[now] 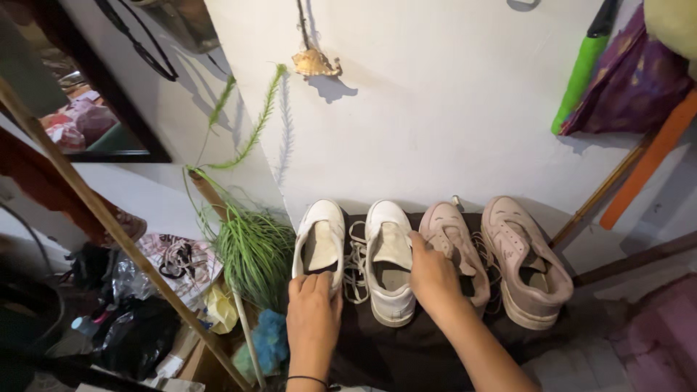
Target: The person unlaces a white sneaker, removes the laces, and places the shoe down. Then they pick up a pink sneaker, remove its laces, and begin re-lacing it by threading the laces through the eyelets.
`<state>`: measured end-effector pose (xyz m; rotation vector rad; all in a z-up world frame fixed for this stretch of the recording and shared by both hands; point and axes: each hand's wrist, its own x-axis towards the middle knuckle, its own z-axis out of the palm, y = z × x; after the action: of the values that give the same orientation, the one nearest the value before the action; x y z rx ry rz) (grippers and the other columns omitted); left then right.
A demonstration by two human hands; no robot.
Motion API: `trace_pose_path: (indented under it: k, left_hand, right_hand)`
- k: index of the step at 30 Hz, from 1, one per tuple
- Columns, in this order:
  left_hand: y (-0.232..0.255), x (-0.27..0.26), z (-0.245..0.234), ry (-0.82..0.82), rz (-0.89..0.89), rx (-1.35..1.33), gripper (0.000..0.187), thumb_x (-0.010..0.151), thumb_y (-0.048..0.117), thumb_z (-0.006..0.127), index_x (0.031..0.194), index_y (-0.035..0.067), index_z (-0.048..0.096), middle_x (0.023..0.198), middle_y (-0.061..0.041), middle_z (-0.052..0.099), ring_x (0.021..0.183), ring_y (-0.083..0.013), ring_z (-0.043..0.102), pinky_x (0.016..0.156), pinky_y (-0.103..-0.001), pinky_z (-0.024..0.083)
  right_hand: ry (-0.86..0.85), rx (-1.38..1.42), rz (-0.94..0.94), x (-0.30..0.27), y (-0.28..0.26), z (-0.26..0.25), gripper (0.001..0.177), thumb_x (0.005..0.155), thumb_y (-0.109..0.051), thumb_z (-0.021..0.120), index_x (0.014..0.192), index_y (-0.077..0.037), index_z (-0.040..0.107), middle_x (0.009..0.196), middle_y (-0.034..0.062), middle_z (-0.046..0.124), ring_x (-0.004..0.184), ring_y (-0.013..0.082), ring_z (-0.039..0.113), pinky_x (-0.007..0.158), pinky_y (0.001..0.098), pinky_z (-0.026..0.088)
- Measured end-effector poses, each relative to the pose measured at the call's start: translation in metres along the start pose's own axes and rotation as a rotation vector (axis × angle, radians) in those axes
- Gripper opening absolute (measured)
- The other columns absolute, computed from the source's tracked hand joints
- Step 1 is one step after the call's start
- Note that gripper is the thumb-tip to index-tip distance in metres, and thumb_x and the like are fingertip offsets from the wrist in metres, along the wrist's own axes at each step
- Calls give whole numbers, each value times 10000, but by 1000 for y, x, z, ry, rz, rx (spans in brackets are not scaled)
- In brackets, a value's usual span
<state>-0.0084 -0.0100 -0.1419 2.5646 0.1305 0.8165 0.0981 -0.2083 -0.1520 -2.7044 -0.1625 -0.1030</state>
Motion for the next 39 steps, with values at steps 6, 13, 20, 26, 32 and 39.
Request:
trace_pose_path:
  k: [6,13,20,26,32,39]
  left_hand:
    - [6,0,2,-54,-16,29,250,721,129,779,954,88,700,978,-78,693,1056,-337,596,845,-448,531]
    - [4,-4,6,-25,-28,29,235,726,112,776,947,80,705,977,-68,698,1067,-329,606,807,-453,549]
    - [2,-2,8,-11,-21,17,233,724,117,775,945,79,712,981,-68,702,1066,-331,609,809,-454,550]
    - [3,-1,8,-54,-58,39,214,736,141,768,939,99,713,978,-55,701,1074,-309,614,818,-447,558]
    - [1,0,12,-24,-48,24,231,718,139,775,942,117,722,969,-46,705,1064,-321,609,808,-456,556]
    - [-1,0,15,-73,-71,60,267,718,150,785,973,114,713,998,-33,702,1072,-322,600,818,-449,557]
  right_hand:
    - [64,133,-92,-1,7,9,485,930,-39,491,1404,-139,518,953,270,721,925,474,690,825,557,541]
    - [119,37,-24,-4,0,16,528,902,5,485,1426,-53,470,957,318,691,880,504,689,784,567,558]
    - [99,84,-71,-5,-2,11,497,925,-5,447,1411,-91,505,1000,311,692,936,505,681,823,566,546]
    - [125,141,-166,-4,-1,8,499,921,7,444,1400,-104,524,1021,307,684,959,496,674,826,559,537]
    - [113,165,-145,-10,-12,-9,476,943,-83,511,1419,-86,500,1075,278,679,988,467,664,830,531,532]
    - [363,123,-95,-52,25,-59,437,889,-334,652,1265,-113,653,1254,163,671,1125,388,633,930,474,515]
